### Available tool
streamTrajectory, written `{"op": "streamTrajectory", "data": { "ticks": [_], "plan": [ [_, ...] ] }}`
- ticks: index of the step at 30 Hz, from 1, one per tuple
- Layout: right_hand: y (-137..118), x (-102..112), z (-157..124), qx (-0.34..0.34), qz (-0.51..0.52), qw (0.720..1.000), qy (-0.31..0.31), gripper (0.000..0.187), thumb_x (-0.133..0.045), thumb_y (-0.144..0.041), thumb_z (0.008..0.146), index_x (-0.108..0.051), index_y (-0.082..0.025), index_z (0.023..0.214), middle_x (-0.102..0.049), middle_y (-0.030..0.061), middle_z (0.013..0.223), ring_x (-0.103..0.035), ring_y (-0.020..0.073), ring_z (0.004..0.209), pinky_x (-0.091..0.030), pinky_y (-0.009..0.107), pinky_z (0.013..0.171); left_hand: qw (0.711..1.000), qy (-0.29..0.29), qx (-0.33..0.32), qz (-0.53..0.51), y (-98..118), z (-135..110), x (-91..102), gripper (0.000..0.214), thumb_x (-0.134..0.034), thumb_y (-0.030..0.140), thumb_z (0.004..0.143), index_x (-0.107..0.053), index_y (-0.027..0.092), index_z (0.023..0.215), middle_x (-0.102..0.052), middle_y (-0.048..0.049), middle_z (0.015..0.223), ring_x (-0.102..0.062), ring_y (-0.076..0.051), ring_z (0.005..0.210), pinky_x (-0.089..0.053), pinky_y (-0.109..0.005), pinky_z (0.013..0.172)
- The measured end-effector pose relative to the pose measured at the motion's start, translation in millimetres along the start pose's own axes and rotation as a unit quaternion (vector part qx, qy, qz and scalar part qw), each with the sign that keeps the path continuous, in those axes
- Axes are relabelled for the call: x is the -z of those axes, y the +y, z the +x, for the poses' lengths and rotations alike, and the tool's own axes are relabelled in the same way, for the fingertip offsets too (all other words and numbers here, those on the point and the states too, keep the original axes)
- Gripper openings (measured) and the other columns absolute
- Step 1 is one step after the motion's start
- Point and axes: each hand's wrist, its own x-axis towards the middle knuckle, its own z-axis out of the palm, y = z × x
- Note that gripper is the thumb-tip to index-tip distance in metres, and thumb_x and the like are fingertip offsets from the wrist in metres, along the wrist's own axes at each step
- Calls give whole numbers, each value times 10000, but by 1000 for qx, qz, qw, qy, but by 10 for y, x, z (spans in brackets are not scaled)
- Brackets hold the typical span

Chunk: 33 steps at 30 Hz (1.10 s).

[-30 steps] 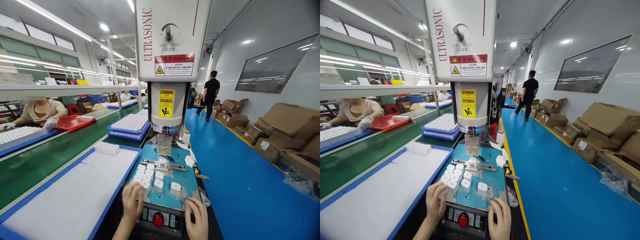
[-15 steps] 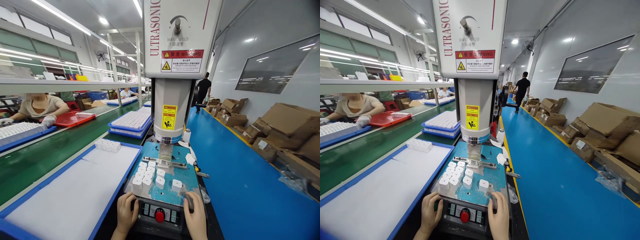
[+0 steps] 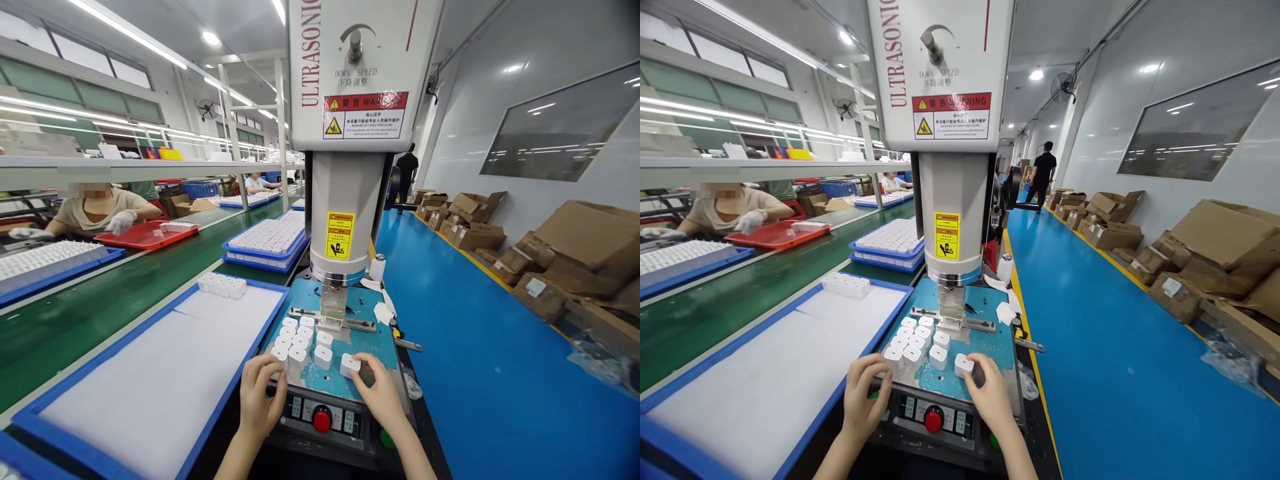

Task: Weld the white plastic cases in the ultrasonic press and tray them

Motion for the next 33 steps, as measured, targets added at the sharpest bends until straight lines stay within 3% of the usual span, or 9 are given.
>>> {"op": "streamTrajectory", "data": {
  "ticks": [3,6,12,15,20,23,26,28,33],
  "plan": [
    [-177,-88,-83,32,9,999,-13,201,-546,-318,804,-609,-262,985,-632,34,886,-609,203,833,-492,296,734,997,-67,23,11,-20,215,-103,103,-542,155,814,-574,222,885,-560,-58,982,-548,-207,952,-453,-366,831],
    [-289,-291,-141,56,10,998,5,189,-549,-277,794,-602,-257,974,-623,14,812,-613,186,762,-497,282,695,992,-92,82,9,-109,323,-243,101,-490,200,857,-583,216,894,-566,-68,1030,-539,-215,1003,-445,-389,875],
    [-258,-638,-85,85,-4,994,73,337,-514,-222,793,-532,-242,1128,-591,55,1001,-607,164,740,-523,288,673,978,-131,158,-40,-343,229,-440,210,-433,288,895,-593,209,1006,-572,-87,1121,-536,-227,1094,-445,-430,940],
    [-241,-689,4,67,-1,995,71,443,-527,-218,777,-489,-244,1218,-575,57,1009,-598,150,694,-531,280,640,977,-124,166,-42,-360,235,-463,221,-433,298,895,-595,207,1016,-574,-91,1138,-535,-232,1113,-438,-441,958],
    [-264,-591,148,43,5,998,37,476,-571,-282,765,-484,-229,1230,-561,75,1078,-606,168,762,-530,305,690,984,-98,136,-52,-219,497,-455,211,-444,278,893,-574,211,1044,-554,-87,1176,-514,-221,1147,-420,-419,989],
    [-308,-428,355,26,-27,998,45,449,-541,-408,813,-497,-231,1223,-560,80,1104,-599,196,843,-510,319,736,984,-98,136,-61,-162,559,-445,198,-449,267,891,-574,215,1036,-558,-81,1163,-514,-218,1145,-417,-413,991],
    [-356,-325,747,-26,-107,992,56,425,-435,-447,873,-525,-192,1201,-560,121,1156,-575,237,1006,-471,327,818,979,-80,172,-69,-132,412,-428,185,-435,268,898,-579,211,999,-570,-82,1125,-529,-222,1119,-432,-423,972],
    [-370,-340,1050,-79,-162,983,46,465,-474,-457,846,-538,-143,1182,-568,165,1164,-549,283,1084,-453,344,836,977,-65,189,-73,-98,240,-394,186,-433,275,899,-578,208,994,-568,-91,1122,-533,-230,1109,-441,-438,959],
    [-356,-537,1528,-138,-186,973,4,495,-585,-495,732,-620,-97,1024,-648,210,1009,-624,343,919,-465,372,699,975,-55,201,-79,3,-128,-187,189,-453,301,891,-595,226,991,-563,-101,1145,-526,-250,1136,-457,-454,944]
  ]
}}
